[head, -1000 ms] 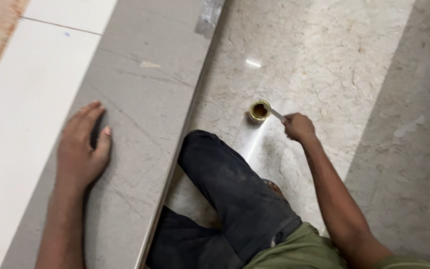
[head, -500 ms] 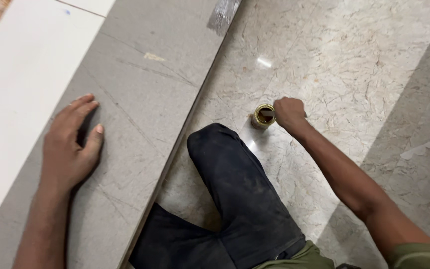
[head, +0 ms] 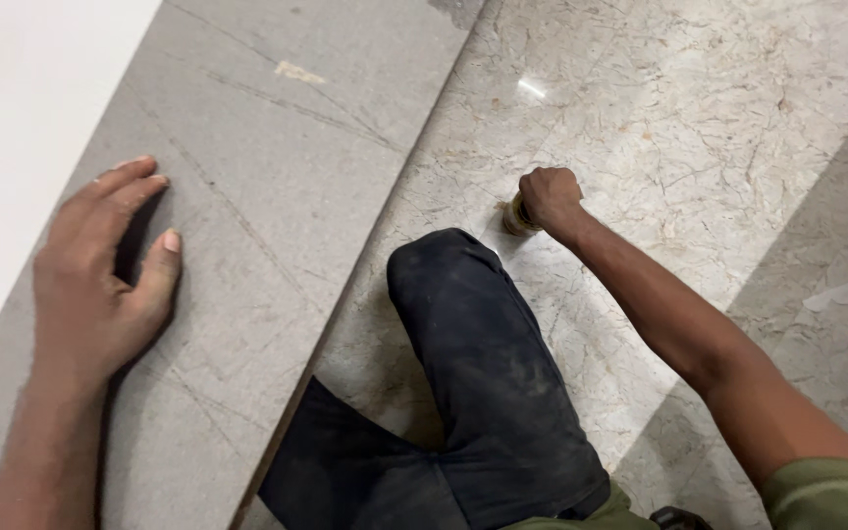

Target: The person kneels on the floor and uses a brush to apply a dark adhesive from a small can onto the edge of a large grey tile. The person repeatedly dips the brush into the can and spreads the glue along the tile's edge.

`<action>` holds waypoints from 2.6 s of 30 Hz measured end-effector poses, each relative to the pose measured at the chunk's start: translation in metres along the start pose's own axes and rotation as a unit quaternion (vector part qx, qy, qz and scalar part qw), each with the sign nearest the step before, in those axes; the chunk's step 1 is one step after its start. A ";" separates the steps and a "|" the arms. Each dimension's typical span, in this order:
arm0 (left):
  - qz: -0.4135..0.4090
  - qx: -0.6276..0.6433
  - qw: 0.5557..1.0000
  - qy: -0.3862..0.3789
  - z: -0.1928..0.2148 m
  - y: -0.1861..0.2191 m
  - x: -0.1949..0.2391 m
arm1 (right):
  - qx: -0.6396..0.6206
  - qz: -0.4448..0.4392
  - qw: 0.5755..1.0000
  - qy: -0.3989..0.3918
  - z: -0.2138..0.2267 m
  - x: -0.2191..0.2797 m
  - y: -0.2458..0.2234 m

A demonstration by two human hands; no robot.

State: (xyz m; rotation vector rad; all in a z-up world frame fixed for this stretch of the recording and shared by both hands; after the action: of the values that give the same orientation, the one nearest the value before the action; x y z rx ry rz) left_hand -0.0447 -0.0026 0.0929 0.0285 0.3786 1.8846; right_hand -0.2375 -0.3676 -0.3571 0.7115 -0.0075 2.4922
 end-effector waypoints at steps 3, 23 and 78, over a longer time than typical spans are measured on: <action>0.000 0.012 1.000 0.006 0.001 -0.003 0.000 | 0.001 0.031 0.999 -0.010 0.002 0.011 -0.009; 0.018 0.022 1.000 0.007 -0.003 -0.018 0.004 | -0.574 -0.069 0.790 0.206 -0.116 0.150 0.060; 0.037 -0.051 0.998 -0.011 -0.027 -0.036 0.019 | -0.432 0.071 0.849 0.297 0.287 0.223 -0.010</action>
State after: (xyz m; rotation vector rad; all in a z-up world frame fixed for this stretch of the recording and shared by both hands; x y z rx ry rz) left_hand -0.0234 0.0185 0.0541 -0.0059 0.2702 1.9721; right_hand -0.2513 -0.2906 -0.0021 -0.4518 -0.9118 2.3651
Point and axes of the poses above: each hand's wrist, its own x-axis away from the middle knuckle, its own z-axis out of the back of the hand, y = z × x, the point moved 9 cm from there along -x, towards the middle knuckle, and after that the axes turned 12 degrees about -y, right-handed, at the moved point
